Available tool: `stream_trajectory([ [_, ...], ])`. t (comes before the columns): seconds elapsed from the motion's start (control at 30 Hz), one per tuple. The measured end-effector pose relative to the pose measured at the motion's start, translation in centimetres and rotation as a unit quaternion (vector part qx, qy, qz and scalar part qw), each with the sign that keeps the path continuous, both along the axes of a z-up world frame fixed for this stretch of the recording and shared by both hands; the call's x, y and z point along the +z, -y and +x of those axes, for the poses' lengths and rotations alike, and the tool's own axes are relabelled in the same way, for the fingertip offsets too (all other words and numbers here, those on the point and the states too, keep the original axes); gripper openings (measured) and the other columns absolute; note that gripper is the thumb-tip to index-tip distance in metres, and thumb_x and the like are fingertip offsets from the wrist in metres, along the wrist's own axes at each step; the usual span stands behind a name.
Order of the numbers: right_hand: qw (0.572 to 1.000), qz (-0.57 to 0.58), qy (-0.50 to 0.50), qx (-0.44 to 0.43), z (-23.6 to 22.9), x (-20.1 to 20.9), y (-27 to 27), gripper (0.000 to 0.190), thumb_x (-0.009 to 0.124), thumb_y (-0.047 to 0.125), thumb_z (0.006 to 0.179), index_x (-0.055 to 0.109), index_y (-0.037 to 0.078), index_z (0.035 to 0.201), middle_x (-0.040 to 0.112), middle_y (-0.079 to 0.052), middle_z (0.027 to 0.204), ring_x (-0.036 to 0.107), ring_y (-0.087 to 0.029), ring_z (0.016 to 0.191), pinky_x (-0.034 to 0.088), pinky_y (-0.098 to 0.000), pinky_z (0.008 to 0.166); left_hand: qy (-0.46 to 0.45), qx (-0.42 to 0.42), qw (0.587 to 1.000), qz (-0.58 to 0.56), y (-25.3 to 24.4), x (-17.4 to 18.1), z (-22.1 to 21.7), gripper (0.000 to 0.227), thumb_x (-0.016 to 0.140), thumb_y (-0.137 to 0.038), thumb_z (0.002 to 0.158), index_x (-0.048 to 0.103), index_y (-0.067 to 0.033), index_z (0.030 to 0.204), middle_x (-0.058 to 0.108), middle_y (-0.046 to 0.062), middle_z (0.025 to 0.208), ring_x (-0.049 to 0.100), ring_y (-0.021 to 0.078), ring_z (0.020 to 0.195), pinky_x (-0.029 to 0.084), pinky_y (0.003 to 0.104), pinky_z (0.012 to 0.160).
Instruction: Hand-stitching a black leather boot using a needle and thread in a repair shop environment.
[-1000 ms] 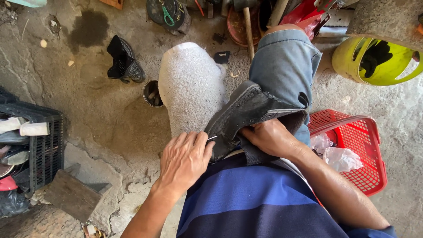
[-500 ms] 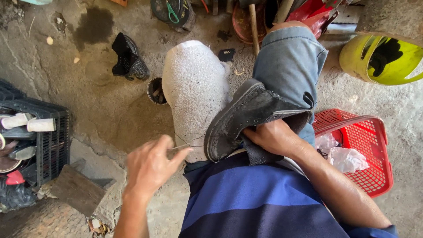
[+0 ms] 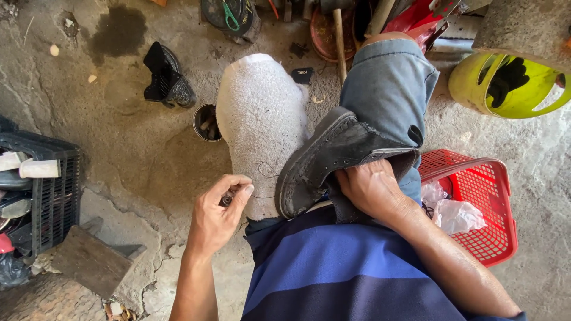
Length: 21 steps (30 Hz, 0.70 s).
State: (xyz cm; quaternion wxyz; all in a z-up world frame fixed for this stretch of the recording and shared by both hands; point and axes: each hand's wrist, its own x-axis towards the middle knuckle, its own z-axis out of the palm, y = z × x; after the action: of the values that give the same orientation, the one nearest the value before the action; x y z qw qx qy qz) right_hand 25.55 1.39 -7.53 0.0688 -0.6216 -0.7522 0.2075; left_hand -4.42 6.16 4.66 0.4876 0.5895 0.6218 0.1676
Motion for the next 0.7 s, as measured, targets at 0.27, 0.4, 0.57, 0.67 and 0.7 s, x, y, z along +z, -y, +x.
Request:
stream_trajectory([
  [0.27, 0.998, -0.055, -0.031, -0.026, 0.0, 1.1, -0.9, 0.033, 0.068, 0.037, 0.091, 0.073, 0.007, 0.079, 0.069, -0.017, 0.073, 0.071, -0.039, 0.084, 0.055, -0.0504, 0.071, -0.076, -0.147, 0.974, 0.156, -0.3, -1.9, 2.2, 0.019, 0.069, -0.011, 0.096, 0.076, -0.0175, 0.113, 0.066, 0.004, 0.079, 0.067, 0.0214, 0.060, 0.055, 0.034, 0.052],
  [0.4, 0.996, -0.080, -0.038, -0.034, -0.5, 2.0, -1.5, 0.033, 0.067, 0.038, 0.092, 0.074, 0.007, 0.080, 0.070, -0.016, 0.073, 0.072, -0.038, 0.084, 0.055, -0.0505, 0.072, -0.077, -0.173, 0.967, 0.172, -1.1, -2.2, 2.6, 0.031, 0.062, -0.006, 0.098, 0.075, -0.0217, 0.121, 0.059, 0.000, 0.076, 0.063, 0.0185, 0.054, 0.055, 0.032, 0.050],
  [0.57, 0.995, -0.082, -0.040, -0.029, -0.6, 2.2, -1.8, 0.031, 0.067, 0.036, 0.092, 0.074, 0.008, 0.079, 0.070, -0.015, 0.073, 0.072, -0.038, 0.083, 0.055, -0.0501, 0.071, -0.149, -0.236, 0.943, 0.182, -1.1, -3.2, 1.7, 0.020, 0.063, -0.012, 0.097, 0.074, -0.0222, 0.109, 0.055, -0.004, 0.070, 0.059, 0.0140, 0.048, 0.051, 0.028, 0.047],
  [0.67, 0.996, -0.074, -0.036, -0.022, -0.5, 1.9, -1.7, 0.031, 0.066, 0.035, 0.093, 0.074, 0.009, 0.079, 0.069, -0.014, 0.071, 0.072, -0.038, 0.081, 0.055, -0.0497, 0.070, -0.085, -0.221, 0.966, 0.104, -1.4, -0.5, 1.8, 0.008, 0.062, -0.019, 0.098, 0.070, -0.0199, 0.096, 0.057, -0.002, 0.059, 0.062, 0.0172, 0.046, 0.050, 0.029, 0.045],
  [0.7, 0.997, -0.069, -0.032, -0.015, -0.5, 1.8, -1.6, 0.030, 0.066, 0.035, 0.092, 0.074, 0.009, 0.080, 0.069, -0.013, 0.070, 0.072, -0.037, 0.080, 0.055, -0.0493, 0.069, -0.032, -0.208, 0.977, 0.037, -1.4, 0.9, 1.8, 0.009, 0.064, -0.024, 0.096, 0.067, -0.0191, 0.089, 0.059, 0.002, 0.054, 0.065, 0.0221, 0.045, 0.051, 0.034, 0.043],
])
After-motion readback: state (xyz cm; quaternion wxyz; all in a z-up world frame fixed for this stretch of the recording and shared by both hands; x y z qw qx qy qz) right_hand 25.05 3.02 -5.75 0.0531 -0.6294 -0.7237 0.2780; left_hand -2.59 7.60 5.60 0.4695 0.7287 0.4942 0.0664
